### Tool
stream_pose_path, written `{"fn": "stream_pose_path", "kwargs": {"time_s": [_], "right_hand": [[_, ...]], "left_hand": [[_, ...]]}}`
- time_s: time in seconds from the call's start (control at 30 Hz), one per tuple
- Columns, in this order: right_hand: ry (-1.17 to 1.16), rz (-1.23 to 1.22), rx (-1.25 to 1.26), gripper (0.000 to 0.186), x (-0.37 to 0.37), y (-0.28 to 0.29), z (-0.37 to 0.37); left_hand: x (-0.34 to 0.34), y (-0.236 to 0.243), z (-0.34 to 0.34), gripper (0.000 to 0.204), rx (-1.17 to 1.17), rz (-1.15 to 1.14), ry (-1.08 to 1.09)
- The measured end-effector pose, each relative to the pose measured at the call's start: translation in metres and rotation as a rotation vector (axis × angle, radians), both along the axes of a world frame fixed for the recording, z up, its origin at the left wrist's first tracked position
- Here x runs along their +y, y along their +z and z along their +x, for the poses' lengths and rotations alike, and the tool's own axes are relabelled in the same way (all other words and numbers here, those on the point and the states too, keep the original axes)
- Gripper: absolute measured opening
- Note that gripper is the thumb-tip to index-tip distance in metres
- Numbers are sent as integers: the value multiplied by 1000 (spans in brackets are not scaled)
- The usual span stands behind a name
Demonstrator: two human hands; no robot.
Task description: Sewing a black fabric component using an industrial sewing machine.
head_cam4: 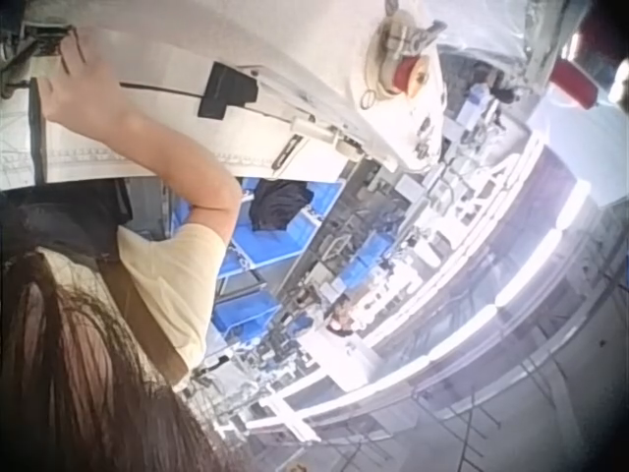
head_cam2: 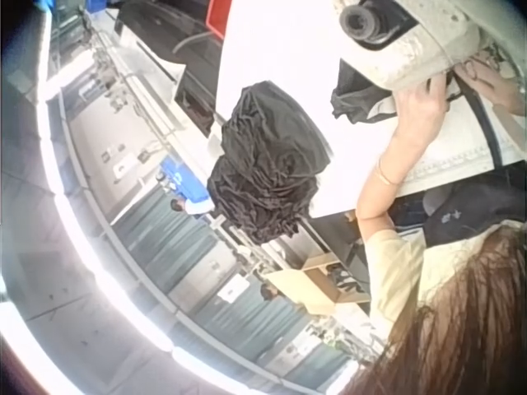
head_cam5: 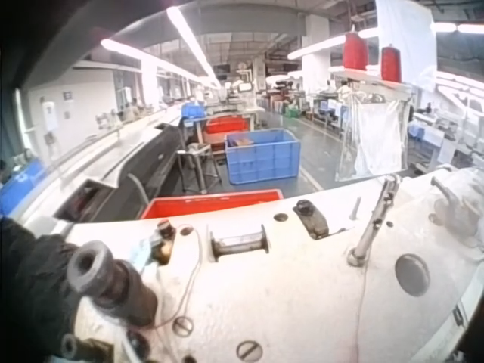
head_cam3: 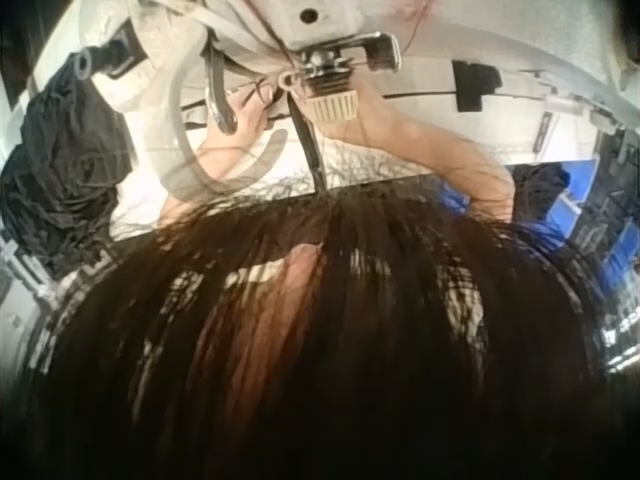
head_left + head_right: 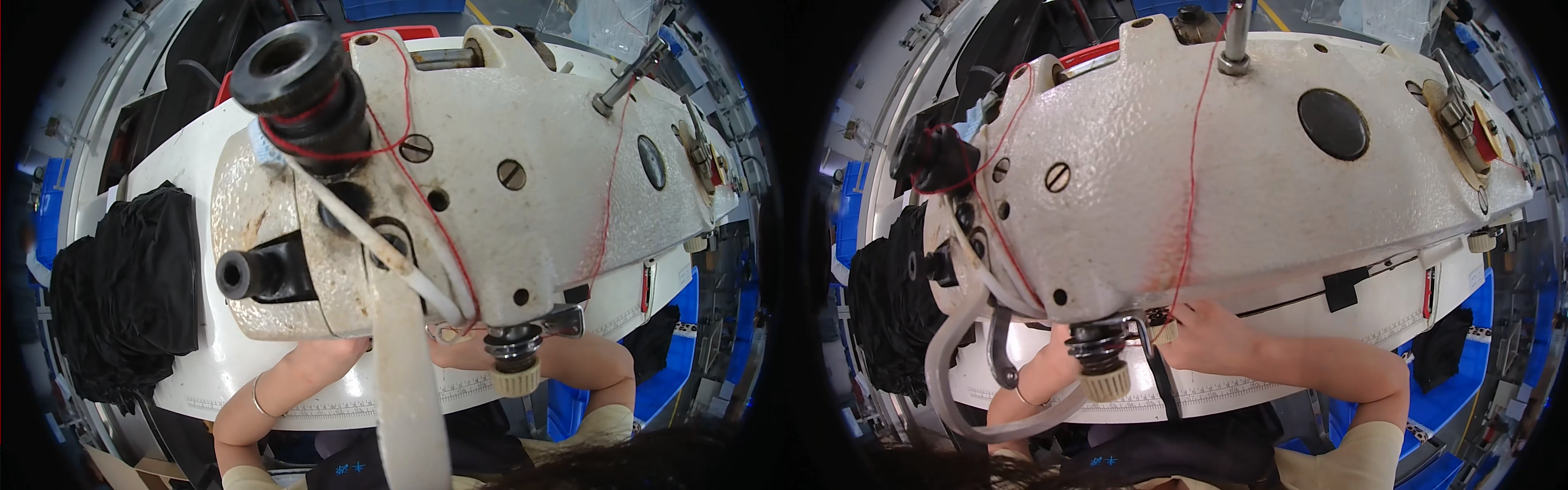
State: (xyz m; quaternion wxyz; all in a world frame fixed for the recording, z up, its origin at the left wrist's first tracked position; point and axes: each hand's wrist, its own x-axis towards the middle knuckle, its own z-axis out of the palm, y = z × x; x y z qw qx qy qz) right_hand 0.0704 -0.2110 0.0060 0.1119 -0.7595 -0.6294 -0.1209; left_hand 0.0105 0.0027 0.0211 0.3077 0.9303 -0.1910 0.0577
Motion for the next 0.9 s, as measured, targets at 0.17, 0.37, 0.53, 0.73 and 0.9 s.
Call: {"fn": "stream_pose_path", "kwargs": {"time_s": [0.17,0.37,0.53,0.73,0.9], "right_hand": [[-6,46,94,11,-1,3,1],[0,53,196,13,0,5,3],[10,55,261,13,0,5,2],[19,28,233,15,0,2,2],[21,9,57,16,-3,2,4]], "left_hand": [[3,-10,-1,44,26,3,-20],[4,-5,0,44,3,61,-59],[4,1,1,44,-70,173,-91],[3,1,1,43,-13,119,-80],[4,3,1,44,-3,116,-68]]}}
